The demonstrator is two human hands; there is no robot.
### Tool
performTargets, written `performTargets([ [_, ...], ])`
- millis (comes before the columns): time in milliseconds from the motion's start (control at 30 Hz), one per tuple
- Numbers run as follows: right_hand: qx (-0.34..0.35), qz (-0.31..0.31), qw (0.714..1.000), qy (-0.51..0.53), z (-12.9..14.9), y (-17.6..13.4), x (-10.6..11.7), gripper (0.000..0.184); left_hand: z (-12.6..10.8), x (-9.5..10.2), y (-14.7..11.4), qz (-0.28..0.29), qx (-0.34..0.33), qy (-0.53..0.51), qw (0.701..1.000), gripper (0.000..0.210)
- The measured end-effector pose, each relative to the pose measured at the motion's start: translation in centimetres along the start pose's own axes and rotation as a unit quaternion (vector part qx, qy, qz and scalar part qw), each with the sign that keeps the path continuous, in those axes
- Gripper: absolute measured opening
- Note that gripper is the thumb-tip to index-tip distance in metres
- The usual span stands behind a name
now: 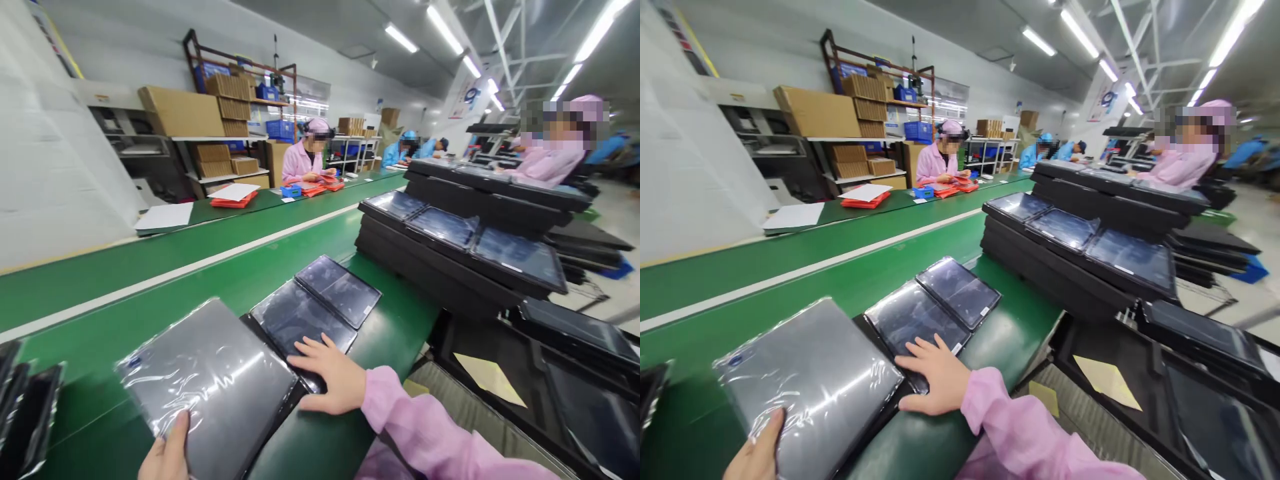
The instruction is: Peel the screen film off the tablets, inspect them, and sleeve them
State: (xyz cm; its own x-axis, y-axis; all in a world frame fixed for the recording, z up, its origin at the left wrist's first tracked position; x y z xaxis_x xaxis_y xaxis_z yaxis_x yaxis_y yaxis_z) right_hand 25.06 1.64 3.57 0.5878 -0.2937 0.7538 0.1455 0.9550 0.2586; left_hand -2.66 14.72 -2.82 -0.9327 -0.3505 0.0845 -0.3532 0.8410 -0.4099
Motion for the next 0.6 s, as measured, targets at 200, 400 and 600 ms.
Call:
performTargets([
  [200, -0.13, -0.155, 0.95, 0.236, 2.8, 5.0, -0.1, 0.043, -0.9, -1.4, -3.5, 0.052, 0.048, -0.13, 0.989, 0.061],
  [400, -0.046, -0.301, 0.944, 0.127, 4.6, 6.9, -0.7, 0.017, -1.9, -1.9, -4.7, 0.128, -0.077, -0.099, 0.984, 0.043],
  [600, 0.122, -0.252, 0.954, 0.109, 9.0, 5.0, -3.0, 0.013, -2.9, -2.4, -5.9, 0.145, -0.132, -0.082, 0.977, 0.036],
])
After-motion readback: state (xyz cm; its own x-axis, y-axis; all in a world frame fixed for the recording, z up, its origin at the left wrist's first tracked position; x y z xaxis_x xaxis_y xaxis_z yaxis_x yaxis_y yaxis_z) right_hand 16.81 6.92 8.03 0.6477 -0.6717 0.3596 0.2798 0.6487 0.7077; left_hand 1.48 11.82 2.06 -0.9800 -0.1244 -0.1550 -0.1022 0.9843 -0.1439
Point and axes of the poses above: each hand's wrist, its own y-axis towards the middle knuckle, its own x-axis out of the back of the hand, z = x × y, the point moved 2 cm from there along y, towards the middle knuckle, and after that the axes turned 13 degrees about -z, right-handed, at the moved point
